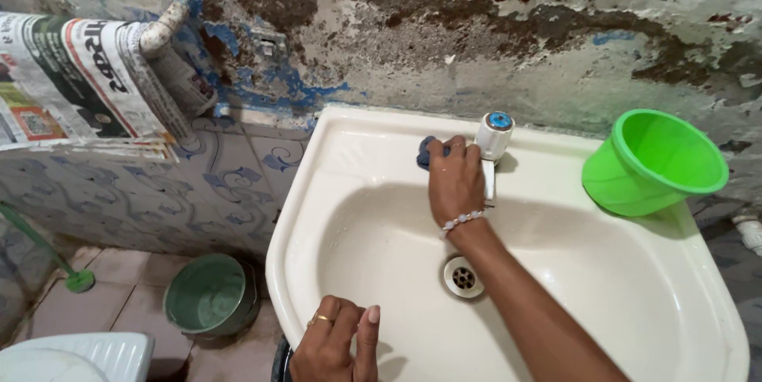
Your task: The person scrubs a white bathroom sink with a blue cloth, repeatedly wiping the basin, rim, and faucet area. The person briefly moves a green plastic cup to access the surface underneath, then returns it. The sink remains wet throughout the clip.
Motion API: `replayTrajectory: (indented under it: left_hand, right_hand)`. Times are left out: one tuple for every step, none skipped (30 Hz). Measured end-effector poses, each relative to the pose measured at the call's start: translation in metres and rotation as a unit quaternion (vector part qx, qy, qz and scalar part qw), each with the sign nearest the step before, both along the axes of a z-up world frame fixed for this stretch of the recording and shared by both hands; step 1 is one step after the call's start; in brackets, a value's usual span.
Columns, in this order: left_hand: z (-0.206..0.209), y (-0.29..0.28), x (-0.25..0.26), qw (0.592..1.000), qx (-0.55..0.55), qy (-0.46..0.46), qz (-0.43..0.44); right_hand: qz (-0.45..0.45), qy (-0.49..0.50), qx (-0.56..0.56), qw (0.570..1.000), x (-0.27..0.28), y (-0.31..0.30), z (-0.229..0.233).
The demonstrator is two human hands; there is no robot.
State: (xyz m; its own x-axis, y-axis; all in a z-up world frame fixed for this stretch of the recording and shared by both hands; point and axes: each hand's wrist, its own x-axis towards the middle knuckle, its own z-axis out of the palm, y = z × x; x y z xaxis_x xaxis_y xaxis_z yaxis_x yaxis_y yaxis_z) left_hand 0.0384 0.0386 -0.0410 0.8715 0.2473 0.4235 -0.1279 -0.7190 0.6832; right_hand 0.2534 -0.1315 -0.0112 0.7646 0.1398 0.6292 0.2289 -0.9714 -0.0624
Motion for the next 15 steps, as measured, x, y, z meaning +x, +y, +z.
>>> replayTrajectory:
  left_hand:
    - [0.000,-0.001,-0.002,1.000,0.000,0.001,0.004]
    - [0.001,-0.002,-0.003,1.000,0.001,0.003,0.007]
    - [0.002,-0.002,-0.002,1.000,0.002,0.002,0.010]
    - [0.003,-0.001,-0.001,1.000,0.006,-0.018,0.001]
    - [0.004,0.000,-0.002,0.999,0.008,-0.037,-0.007]
    - [0.005,0.000,-0.004,0.998,0.011,-0.056,-0.015]
    - [0.006,-0.001,-0.004,0.999,0.020,-0.049,-0.012]
    - [0.007,-0.001,-0.004,0.999,0.028,-0.043,-0.009]
    - [0.010,-0.002,-0.005,0.999,0.036,-0.036,-0.006]
    - [0.012,-0.002,-0.004,0.999,0.037,-0.022,-0.015]
    - [0.012,-0.001,-0.003,0.999,0.037,-0.007,-0.022]
    - [0.013,0.000,-0.004,0.999,0.036,0.008,-0.028]
    - [0.015,0.001,-0.004,0.999,0.036,0.012,-0.026]
    - [0.017,-0.001,-0.003,0.999,0.035,0.016,-0.024]
    - [0.018,-0.001,-0.004,0.999,0.035,0.022,-0.021]
  right_hand:
    - [0.001,0.000,0.017,1.000,-0.003,0.008,-0.003]
    - [0.002,-0.001,0.034,0.999,-0.007,0.017,-0.006]
    - [0.031,-0.003,0.053,0.998,-0.013,0.028,-0.008]
    - [0.060,-0.006,0.073,0.996,-0.019,0.042,-0.010]
    - [0.087,-0.005,0.072,0.994,-0.026,0.056,-0.012]
    - [0.114,-0.004,0.072,0.991,-0.032,0.068,-0.013]
    - [0.130,-0.010,0.069,0.989,-0.034,0.075,-0.011]
    - [0.146,-0.015,0.065,0.987,-0.035,0.079,-0.010]
    - [0.161,-0.020,0.062,0.985,-0.035,0.080,-0.009]
    - [0.152,-0.016,0.061,0.986,-0.028,0.074,-0.006]
    - [0.145,-0.009,0.060,0.987,-0.017,0.061,-0.002]
    - [0.139,-0.003,0.059,0.989,-0.008,0.048,0.002]
    - [0.106,0.002,0.059,0.993,0.000,0.033,0.007]
    - [0.073,0.006,0.060,0.996,0.008,0.015,0.013]
    - [0.040,0.012,0.060,0.997,0.012,0.001,0.017]
